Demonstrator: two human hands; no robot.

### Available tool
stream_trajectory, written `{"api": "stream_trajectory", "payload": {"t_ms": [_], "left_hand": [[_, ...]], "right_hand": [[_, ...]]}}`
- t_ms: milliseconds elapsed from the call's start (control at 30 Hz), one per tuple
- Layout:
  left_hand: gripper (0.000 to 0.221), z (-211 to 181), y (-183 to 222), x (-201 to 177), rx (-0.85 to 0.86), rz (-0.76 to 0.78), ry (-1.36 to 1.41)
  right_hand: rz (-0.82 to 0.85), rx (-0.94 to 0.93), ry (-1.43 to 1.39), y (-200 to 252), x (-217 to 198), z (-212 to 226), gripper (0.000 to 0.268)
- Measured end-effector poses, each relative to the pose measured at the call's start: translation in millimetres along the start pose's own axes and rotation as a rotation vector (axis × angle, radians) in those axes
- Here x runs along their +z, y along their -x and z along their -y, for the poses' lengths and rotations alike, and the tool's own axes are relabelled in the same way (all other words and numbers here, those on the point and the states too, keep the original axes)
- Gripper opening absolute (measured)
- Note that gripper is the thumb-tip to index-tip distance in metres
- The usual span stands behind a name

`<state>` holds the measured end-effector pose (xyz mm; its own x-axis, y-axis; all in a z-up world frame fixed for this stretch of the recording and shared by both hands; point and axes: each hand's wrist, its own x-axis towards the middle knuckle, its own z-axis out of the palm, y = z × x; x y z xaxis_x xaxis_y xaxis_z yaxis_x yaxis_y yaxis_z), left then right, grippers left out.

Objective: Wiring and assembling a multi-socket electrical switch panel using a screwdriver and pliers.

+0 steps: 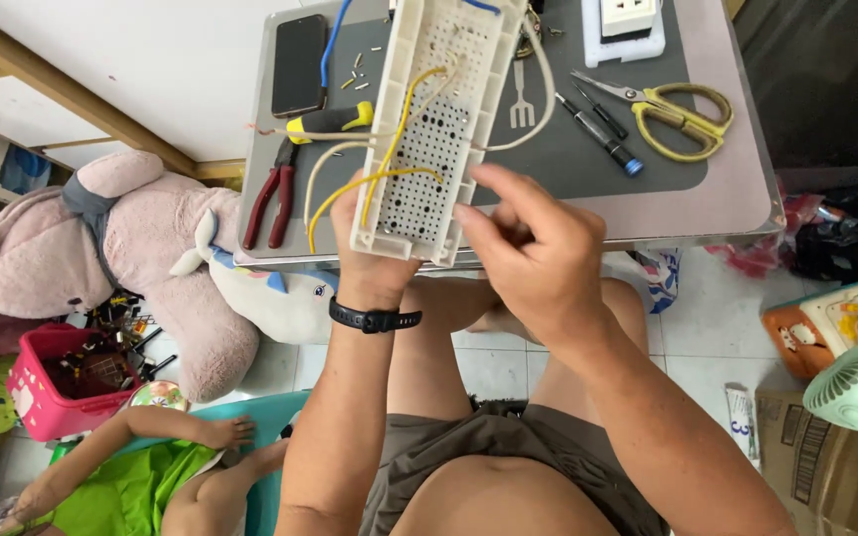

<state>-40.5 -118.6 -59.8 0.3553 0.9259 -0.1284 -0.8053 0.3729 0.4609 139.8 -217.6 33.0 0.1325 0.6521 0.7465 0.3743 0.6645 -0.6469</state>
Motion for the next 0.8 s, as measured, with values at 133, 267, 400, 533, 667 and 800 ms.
{"api": "stream_trajectory", "payload": {"t_ms": [133,267,400,533,667,800], "left_hand": [[0.038,4,9,17,0.031,0.001,0.067],[0.035,5,6,6,0.033,-0.028,0.115],[0.029,13,3,-5,0.048,-0.059,0.076],[0.017,12,15,16,0.095,-0.03,0.102],[0.02,12,9,17,0.109,0.004,0.091],[0.018,6,10,12,0.141,-0.041,0.078]], "right_hand": [[0.088,-0.082,0.08,-16,14,1,0.031],[0.096,-0.089,0.062,-24,20,8,0.011],[0.056,-0.099,0.088,-14,27,-5,0.011],[0.149,-0.174,0.062,-17,26,-4,0.024],[0.241,-0.273,0.104,-21,21,-4,0.025],[0.303,-0.241,0.039,-25,22,3,0.024]]}}
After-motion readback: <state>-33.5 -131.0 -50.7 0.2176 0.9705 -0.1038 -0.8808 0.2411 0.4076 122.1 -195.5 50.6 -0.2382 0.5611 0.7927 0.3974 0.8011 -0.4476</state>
